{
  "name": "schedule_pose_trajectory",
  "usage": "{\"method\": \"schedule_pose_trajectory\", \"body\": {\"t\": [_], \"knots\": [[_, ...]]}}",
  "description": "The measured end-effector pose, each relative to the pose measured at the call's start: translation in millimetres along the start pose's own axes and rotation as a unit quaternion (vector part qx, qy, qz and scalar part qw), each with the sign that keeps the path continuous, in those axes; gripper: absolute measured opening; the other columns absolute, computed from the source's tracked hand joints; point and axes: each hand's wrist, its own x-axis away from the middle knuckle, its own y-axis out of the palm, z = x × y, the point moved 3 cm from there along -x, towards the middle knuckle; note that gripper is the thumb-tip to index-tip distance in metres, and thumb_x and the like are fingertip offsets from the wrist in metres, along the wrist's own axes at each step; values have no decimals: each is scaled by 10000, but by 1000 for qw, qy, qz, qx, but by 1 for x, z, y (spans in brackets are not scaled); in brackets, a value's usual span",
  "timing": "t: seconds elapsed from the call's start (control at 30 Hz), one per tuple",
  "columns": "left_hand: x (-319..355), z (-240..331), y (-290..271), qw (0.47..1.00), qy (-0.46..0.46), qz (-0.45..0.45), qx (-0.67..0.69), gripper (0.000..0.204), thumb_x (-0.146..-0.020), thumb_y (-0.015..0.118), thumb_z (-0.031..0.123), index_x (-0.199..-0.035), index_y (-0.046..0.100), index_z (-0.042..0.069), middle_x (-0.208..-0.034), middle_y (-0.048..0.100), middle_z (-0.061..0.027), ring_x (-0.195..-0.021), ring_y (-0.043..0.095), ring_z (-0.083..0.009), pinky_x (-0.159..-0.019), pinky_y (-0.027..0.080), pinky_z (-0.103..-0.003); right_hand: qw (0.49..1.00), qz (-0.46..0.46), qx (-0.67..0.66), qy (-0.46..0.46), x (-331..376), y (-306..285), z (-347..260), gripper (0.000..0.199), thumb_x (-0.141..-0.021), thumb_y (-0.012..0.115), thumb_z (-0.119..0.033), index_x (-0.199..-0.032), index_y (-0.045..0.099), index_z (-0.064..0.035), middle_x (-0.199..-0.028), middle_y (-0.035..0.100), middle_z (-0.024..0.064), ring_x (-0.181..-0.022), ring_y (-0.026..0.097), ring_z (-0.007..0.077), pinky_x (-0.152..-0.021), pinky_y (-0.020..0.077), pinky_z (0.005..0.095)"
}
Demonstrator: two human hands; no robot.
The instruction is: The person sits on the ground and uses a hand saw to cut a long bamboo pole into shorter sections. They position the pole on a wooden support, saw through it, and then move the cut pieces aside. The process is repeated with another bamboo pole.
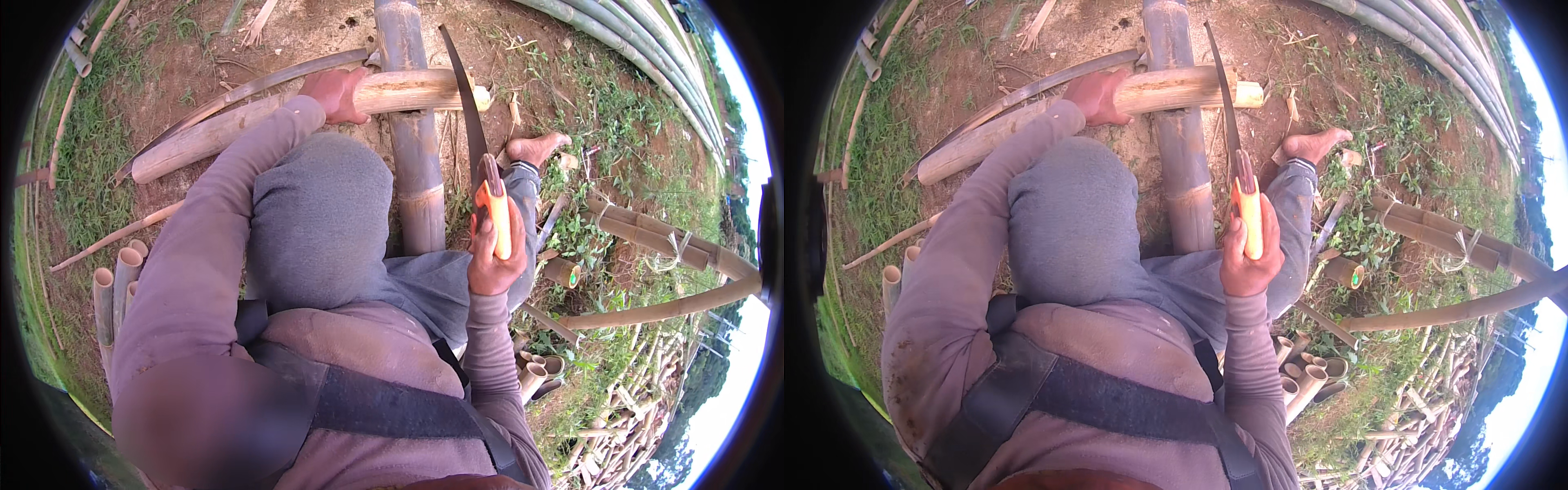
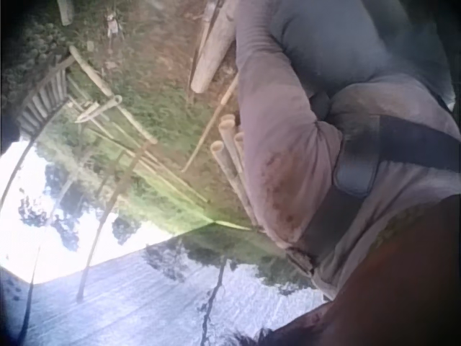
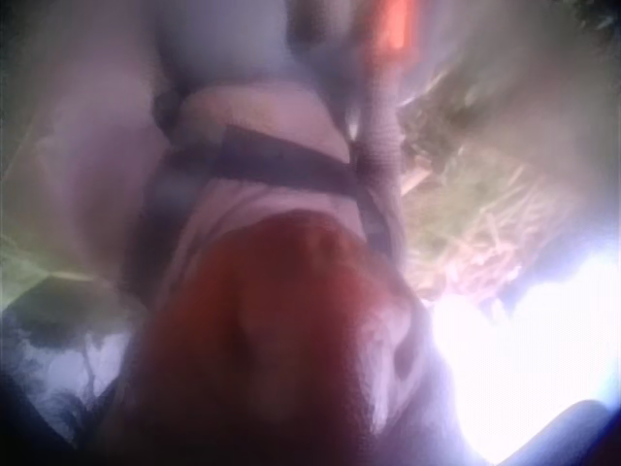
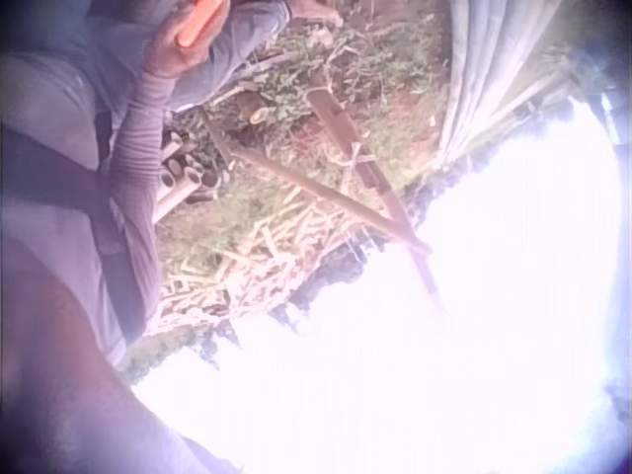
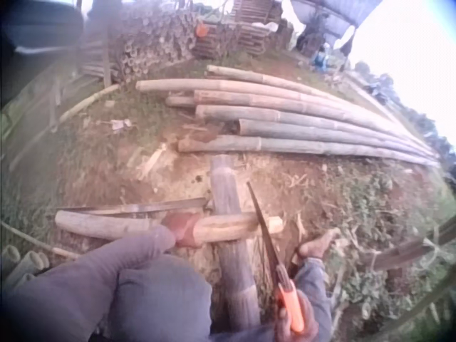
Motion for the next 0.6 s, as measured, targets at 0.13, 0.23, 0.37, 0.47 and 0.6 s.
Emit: {"method": "schedule_pose_trajectory", "body": {"t": [0.13,0.23,0.37,0.47,0.6], "knots": [[0,-2,7,1000,-2,-13,20,986,-755,863,557,-1574,465,178,-1183,747,-145,-1089,720,-367,-946,576,-473,999,-8,-23,24,77,-48,-15,576,-1054,665,-251,-1422,494,157,-1353,642,298,-1186,709,368,-974,630,439],[4,3,8,999,-5,-25,25,989,-748,862,570,-1571,470,187,-1216,742,-137,-1110,716,-364,-952,575,-475,1000,-7,-15,10,43,-24,14,549,-1064,668,-266,-1445,514,98,-1298,688,232,-1134,711,281,-850,648,334],[-4,13,-2,1000,-2,-22,12,997,-740,866,571,-1570,474,182,-1230,738,-141,-1109,715,-364,-950,575,-481,997,-7,63,-38,-79,50,11,466,-989,704,-85,-1409,584,75,-1275,727,205,-1036,752,236,-902,586,337],[3,0,8,1000,15,6,8,1004,-741,863,567,-1572,471,161,-1227,736,-161,-1099,717,-370,-945,577,-484,994,-7,84,-72,-62,38,6,464,-996,694,-80,-1412,578,88,-1263,729,203,-1056,748,228,-912,596,335],[4,6,-4,1000,-3,-27,13,1015,-744,860,561,-1573,468,126,-1220,731,-188,-1102,715,-376,-955,572,-484,999,-25,-7,20,48,-37,-15,537,-1050,652,-165,-1463,482,135,-1365,649,263,-1225,683,304,-981,607,388]]}}
